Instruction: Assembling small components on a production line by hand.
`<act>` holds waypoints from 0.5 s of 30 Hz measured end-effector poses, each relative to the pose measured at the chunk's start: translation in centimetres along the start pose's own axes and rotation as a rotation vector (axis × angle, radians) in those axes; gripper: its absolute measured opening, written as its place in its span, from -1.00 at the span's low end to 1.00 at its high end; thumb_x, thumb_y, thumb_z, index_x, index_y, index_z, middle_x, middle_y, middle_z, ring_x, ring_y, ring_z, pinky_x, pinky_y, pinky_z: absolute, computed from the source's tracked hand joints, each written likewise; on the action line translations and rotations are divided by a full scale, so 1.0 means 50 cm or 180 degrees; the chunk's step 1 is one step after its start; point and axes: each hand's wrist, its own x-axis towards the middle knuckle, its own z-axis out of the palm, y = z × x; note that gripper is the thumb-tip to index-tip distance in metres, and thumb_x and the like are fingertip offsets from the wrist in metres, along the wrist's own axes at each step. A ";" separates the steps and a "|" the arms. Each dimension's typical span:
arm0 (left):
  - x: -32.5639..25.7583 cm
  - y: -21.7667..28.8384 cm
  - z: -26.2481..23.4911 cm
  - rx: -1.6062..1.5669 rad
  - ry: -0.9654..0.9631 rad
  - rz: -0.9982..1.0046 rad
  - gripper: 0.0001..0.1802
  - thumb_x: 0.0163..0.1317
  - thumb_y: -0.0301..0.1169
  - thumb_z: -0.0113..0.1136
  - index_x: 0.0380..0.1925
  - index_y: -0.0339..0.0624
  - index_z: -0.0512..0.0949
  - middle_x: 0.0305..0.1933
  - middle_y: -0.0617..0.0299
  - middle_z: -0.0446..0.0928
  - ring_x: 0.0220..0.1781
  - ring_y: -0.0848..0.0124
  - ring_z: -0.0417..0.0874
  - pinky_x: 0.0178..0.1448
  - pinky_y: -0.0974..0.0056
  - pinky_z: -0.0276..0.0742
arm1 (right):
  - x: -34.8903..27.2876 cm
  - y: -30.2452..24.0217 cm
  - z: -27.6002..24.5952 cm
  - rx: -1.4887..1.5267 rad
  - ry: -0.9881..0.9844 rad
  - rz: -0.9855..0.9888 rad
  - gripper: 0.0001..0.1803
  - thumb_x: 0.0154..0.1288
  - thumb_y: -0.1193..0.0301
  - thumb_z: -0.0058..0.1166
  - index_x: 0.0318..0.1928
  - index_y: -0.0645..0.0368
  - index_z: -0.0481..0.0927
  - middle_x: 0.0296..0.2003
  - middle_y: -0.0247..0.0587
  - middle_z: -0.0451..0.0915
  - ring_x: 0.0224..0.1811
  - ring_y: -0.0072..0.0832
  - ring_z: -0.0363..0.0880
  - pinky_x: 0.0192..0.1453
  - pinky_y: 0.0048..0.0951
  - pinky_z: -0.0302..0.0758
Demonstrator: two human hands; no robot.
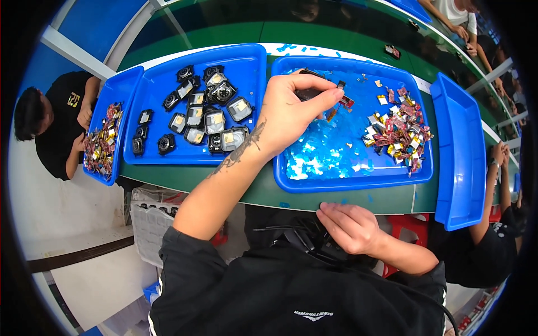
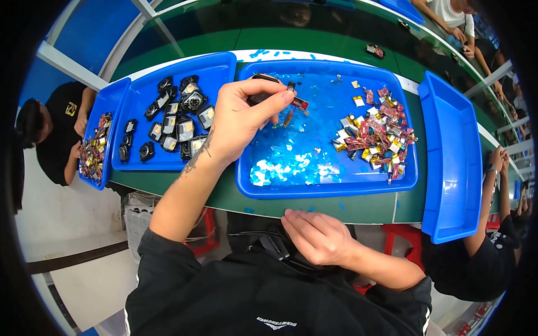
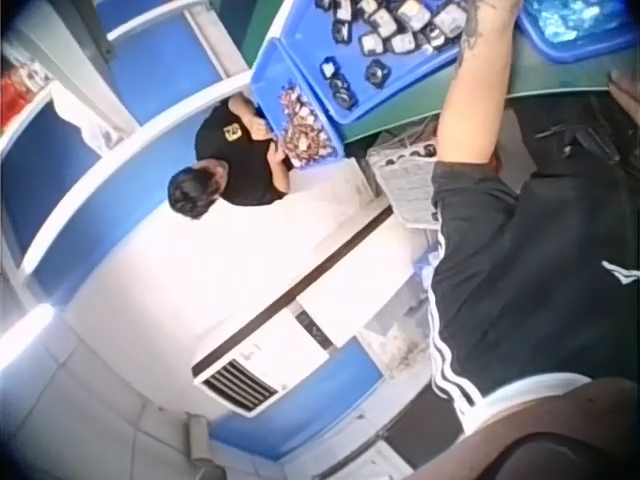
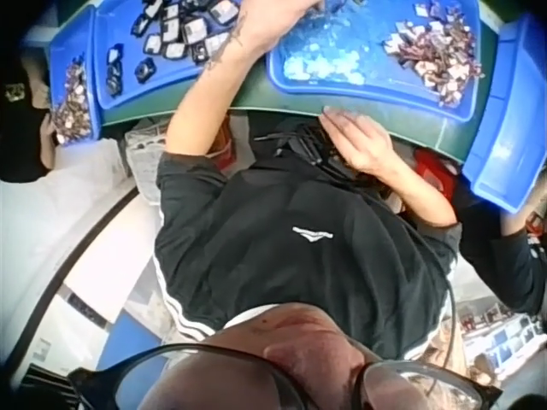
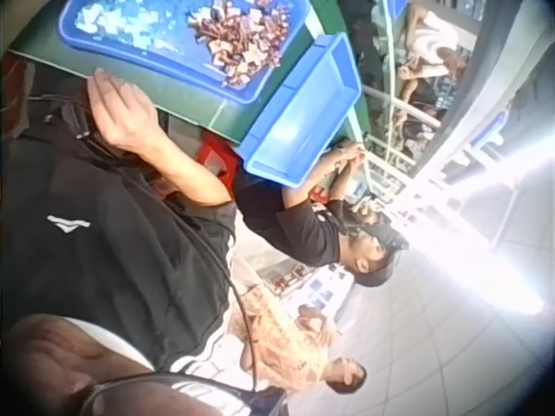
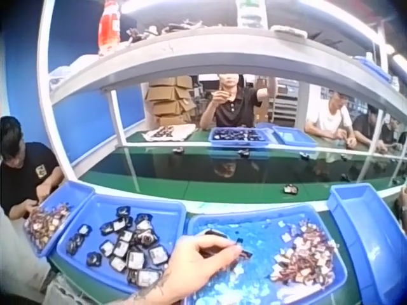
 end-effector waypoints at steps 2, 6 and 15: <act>0.002 0.002 0.002 -0.0155 0.0020 -0.0026 -0.78 0.18 -0.38 0.38 -0.25 -0.31 0.68 -0.49 0.31 0.60 -0.54 0.66 0.48 -0.50 0.54 0.26 | -0.006 0.007 -0.005 0.0029 0.0173 -0.0217 -0.71 -0.07 0.52 0.15 -0.26 0.36 0.67 -0.22 -0.06 0.66 -0.27 -0.38 0.65 -0.24 -0.49 0.60; 0.011 -0.002 -0.003 -0.0037 0.0079 0.0010 -0.78 0.19 -0.38 0.37 -0.25 -0.32 0.67 -0.52 0.31 0.58 -0.55 0.67 0.46 -0.51 0.54 0.25 | 0.016 0.047 -0.040 0.0178 0.0447 0.0074 -0.70 -0.11 0.57 0.17 -0.25 0.38 0.67 -0.31 -0.09 0.67 -0.31 -0.36 0.65 -0.26 -0.43 0.60; 0.004 0.016 -0.002 0.0064 0.0066 -0.0114 -0.82 0.20 -0.42 0.35 -0.31 -0.35 0.69 -0.35 0.25 0.61 -0.44 0.60 0.56 -0.37 0.48 0.44 | 0.175 0.206 -0.054 -0.0344 0.0190 0.1705 -0.89 0.17 0.45 0.18 -0.28 0.16 0.66 -0.43 -0.13 0.54 -0.33 -0.16 0.60 -0.26 -0.18 0.53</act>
